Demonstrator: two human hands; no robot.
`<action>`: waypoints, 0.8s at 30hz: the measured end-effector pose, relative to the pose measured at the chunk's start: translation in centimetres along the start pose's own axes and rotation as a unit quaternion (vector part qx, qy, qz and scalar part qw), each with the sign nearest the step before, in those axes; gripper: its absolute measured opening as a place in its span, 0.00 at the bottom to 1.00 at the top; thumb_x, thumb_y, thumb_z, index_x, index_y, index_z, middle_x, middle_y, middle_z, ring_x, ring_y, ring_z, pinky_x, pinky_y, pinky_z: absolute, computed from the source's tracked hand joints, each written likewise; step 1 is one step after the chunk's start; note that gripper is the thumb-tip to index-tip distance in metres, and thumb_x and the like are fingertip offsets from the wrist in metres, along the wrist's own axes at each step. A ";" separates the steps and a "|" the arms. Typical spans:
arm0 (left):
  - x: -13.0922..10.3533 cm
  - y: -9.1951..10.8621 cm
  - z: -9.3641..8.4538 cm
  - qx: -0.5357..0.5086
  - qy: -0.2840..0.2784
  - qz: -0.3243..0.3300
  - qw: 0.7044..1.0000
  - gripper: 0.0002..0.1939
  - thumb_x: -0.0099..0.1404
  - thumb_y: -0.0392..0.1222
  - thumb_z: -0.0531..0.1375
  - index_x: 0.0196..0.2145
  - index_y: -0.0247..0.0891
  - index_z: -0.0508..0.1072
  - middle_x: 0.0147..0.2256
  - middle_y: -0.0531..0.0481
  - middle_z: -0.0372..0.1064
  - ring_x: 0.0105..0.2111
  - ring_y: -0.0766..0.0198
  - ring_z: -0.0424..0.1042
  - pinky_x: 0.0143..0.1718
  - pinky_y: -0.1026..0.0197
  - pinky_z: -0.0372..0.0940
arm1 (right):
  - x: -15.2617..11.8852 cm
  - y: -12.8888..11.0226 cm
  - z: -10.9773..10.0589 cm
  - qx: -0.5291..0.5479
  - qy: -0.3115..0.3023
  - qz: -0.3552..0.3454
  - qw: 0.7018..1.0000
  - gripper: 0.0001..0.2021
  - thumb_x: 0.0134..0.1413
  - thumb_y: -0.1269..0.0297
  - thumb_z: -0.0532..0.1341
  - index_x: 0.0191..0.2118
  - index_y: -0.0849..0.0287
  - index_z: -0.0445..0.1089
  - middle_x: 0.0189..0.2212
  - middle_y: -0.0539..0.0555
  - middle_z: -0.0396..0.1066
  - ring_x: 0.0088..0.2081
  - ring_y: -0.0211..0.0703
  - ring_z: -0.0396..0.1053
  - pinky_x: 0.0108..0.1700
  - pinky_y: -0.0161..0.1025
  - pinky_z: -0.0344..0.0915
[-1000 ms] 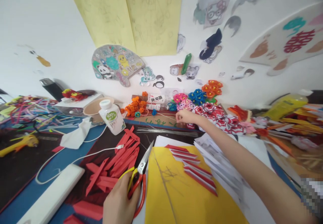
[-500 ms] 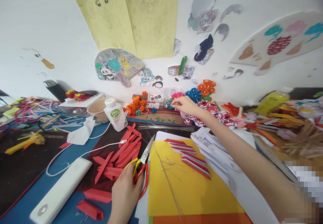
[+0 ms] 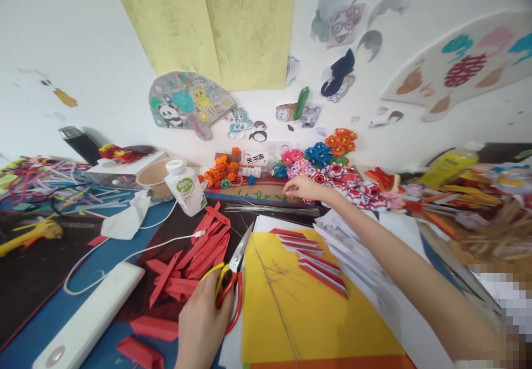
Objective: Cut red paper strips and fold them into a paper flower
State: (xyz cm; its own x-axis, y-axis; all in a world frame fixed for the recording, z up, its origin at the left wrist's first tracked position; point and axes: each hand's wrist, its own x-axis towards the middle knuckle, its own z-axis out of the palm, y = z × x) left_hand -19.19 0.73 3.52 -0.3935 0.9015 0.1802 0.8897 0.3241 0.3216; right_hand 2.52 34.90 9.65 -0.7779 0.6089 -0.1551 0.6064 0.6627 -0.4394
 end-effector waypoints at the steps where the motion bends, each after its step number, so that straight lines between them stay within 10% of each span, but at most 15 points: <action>1: 0.1 -0.3 0.2 -0.003 -0.003 0.003 1.000 0.13 0.67 0.46 0.55 0.48 0.44 0.72 0.46 0.49 0.79 0.42 0.56 0.80 0.33 0.63 0.70 | 0.4 0.5 0.1 -0.022 0.014 0.014 1.000 0.16 0.61 0.71 0.56 0.51 0.64 0.75 0.43 0.61 0.79 0.43 0.42 0.77 0.44 0.34 0.68; 17: -0.6 -0.9 1.9 -0.042 0.048 -0.001 0.998 0.15 0.67 0.46 0.54 0.50 0.45 0.71 0.47 0.49 0.78 0.44 0.57 0.79 0.38 0.60 0.73 | 6.3 2.2 1.3 -0.241 -0.251 0.086 0.934 0.17 0.37 0.73 0.67 0.39 0.68 0.80 0.36 0.63 0.80 0.33 0.49 0.77 0.32 0.37 0.68; 24: -0.5 -0.9 1.7 -0.038 0.059 0.002 0.997 0.15 0.66 0.46 0.54 0.49 0.45 0.72 0.46 0.49 0.79 0.43 0.57 0.80 0.36 0.62 0.72 | 6.3 0.8 1.6 -0.290 -0.274 0.110 0.910 0.24 0.34 0.77 0.67 0.44 0.72 0.78 0.48 0.71 0.75 0.40 0.55 0.77 0.35 0.41 0.71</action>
State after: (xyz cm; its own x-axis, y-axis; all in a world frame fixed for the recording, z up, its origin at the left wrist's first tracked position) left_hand -19.34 0.50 1.53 -0.4181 0.8611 0.2894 0.8730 0.2928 0.3900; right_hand -2.18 38.55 6.92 -0.4954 0.5513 -0.6713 0.6192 0.7661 0.1722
